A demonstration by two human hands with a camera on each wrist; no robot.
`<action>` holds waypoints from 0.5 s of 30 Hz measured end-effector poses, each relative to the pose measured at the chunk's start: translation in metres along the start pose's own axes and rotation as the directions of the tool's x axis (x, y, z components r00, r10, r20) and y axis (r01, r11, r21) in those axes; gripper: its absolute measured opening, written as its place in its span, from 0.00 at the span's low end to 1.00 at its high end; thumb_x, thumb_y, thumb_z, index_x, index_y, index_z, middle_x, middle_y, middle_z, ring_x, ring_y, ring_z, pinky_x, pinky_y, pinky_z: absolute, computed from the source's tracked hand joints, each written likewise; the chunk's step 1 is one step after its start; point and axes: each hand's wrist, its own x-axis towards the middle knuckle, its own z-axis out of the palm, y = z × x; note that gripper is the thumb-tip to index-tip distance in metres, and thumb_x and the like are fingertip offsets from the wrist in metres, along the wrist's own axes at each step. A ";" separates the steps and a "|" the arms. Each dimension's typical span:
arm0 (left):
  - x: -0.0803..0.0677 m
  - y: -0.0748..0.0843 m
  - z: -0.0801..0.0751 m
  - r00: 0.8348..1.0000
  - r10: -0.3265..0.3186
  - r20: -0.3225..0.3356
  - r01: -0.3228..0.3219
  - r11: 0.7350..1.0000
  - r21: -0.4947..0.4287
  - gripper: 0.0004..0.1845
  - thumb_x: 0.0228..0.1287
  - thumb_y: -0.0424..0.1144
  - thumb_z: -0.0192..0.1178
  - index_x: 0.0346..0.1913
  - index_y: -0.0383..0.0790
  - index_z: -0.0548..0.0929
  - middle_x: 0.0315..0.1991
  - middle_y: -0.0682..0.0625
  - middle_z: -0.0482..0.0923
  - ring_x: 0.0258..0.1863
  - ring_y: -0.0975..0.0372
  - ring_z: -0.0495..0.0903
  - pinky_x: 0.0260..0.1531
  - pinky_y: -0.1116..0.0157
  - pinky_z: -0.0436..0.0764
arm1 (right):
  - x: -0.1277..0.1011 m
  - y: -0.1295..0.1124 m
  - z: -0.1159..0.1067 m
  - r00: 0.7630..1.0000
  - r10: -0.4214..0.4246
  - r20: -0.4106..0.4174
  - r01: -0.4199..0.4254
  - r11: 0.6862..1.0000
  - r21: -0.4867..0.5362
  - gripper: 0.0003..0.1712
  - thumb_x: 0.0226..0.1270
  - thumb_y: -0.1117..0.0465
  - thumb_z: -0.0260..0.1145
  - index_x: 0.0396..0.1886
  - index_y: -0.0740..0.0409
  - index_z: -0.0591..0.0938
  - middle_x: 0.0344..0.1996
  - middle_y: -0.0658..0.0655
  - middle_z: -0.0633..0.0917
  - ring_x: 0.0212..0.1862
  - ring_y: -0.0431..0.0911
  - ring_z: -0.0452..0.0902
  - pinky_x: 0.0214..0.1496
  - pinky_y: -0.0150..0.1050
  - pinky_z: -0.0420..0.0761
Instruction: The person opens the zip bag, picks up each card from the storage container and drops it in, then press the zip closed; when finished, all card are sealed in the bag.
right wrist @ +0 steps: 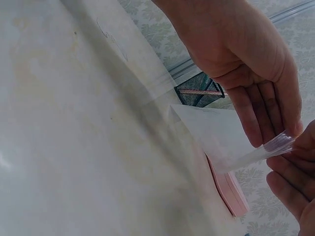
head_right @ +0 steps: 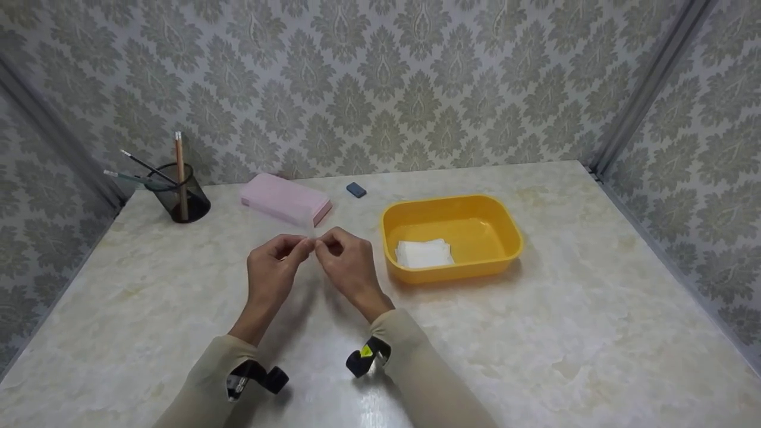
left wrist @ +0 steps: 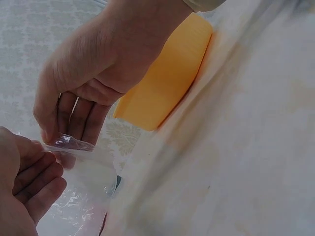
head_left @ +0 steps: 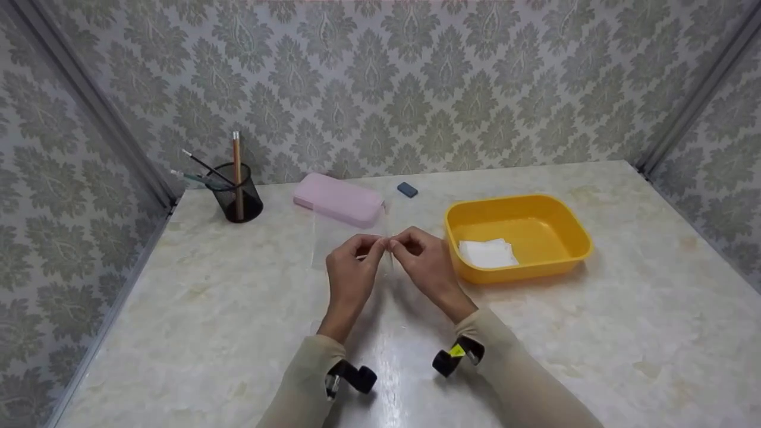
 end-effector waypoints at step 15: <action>0.000 0.003 -0.002 0.996 -0.085 0.003 0.085 0.996 -0.025 0.06 0.70 0.40 0.73 0.42 0.41 0.94 0.36 0.55 0.91 0.38 0.63 0.88 0.43 0.62 0.86 | 0.002 -0.007 -0.003 0.999 0.022 0.034 -0.020 0.998 -0.059 0.05 0.76 0.59 0.71 0.44 0.55 0.90 0.41 0.49 0.91 0.45 0.43 0.88 0.55 0.39 0.85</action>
